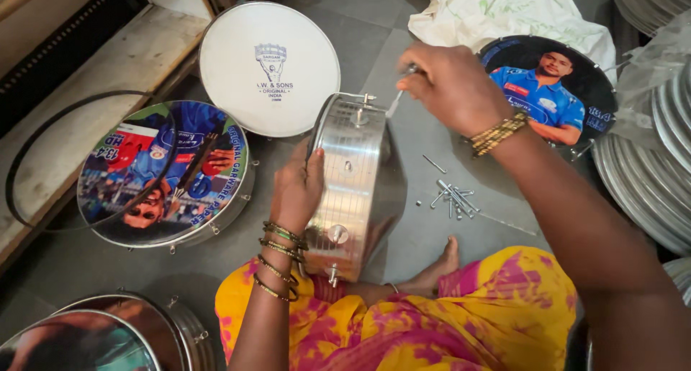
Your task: The person attaches metal tension rods and hardware to a drum shell, tightening the components into the frame.
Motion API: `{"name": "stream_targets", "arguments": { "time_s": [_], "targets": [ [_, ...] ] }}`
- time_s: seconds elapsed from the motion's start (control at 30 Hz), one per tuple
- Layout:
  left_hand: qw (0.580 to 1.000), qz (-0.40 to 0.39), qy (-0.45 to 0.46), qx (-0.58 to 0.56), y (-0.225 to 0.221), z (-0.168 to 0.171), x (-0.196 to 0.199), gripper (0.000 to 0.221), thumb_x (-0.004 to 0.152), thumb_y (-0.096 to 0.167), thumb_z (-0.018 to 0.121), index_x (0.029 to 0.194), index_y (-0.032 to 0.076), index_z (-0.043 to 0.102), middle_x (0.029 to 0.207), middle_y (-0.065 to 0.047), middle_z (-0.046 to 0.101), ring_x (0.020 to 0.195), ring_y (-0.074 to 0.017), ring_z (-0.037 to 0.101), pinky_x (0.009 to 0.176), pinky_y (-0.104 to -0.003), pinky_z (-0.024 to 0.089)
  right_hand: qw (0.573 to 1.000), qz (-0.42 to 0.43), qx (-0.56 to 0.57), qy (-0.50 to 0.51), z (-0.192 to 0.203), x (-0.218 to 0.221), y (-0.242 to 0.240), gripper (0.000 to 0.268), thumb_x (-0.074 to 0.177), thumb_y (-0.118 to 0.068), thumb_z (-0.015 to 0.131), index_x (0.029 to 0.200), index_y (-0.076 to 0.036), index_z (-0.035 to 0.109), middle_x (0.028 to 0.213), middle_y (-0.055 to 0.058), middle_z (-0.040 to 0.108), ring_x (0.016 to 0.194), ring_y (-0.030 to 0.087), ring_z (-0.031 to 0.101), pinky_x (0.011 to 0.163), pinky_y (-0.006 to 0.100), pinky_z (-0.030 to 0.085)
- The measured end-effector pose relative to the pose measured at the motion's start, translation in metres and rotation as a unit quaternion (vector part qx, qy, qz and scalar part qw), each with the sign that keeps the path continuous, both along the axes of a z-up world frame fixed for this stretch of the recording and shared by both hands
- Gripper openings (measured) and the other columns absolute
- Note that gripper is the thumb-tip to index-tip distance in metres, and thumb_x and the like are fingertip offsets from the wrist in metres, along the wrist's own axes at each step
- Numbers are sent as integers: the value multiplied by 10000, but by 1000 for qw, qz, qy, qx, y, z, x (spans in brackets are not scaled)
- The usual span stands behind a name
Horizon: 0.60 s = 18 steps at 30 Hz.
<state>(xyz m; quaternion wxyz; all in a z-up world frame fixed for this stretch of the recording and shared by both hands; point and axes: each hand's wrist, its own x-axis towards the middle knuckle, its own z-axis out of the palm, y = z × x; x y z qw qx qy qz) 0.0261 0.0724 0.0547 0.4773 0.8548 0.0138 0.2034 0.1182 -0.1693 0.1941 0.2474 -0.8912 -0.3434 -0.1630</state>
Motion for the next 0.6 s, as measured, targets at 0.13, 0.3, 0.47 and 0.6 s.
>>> {"name": "stream_targets", "arguments": {
  "time_s": [0.13,0.3,0.47,0.6],
  "targets": [
    [1000,-3,-11,3,2,2,1,351,1017,277,555,1295,84,650,711,-238,650,649,-415,685,545,-477,484,999,-16,-33,27,-5,12,14,182,939,-159,742,1057,-30,692,796,198,681,713,358,669,664,442,504],
    [1000,-7,1,-5,1,0,-1,349,1025,283,554,1299,86,645,712,-224,661,658,-411,684,538,-476,476,999,21,-46,21,-9,23,24,157,916,-100,708,1057,-32,699,902,181,718,814,360,685,724,452,514],
    [1000,-4,22,-8,1,4,-1,371,1020,282,559,1320,78,633,686,-222,649,613,-397,680,527,-473,469,996,23,-63,51,-8,29,28,159,923,-85,691,1072,-32,695,924,165,736,854,329,713,755,434,536],
    [1000,-9,20,-22,-1,8,-3,379,1019,285,553,1327,77,628,673,-212,649,581,-371,681,528,-462,477,994,5,-63,91,-7,29,32,149,929,-85,674,1069,-41,698,939,141,756,876,286,740,770,405,557]
  ]
}}
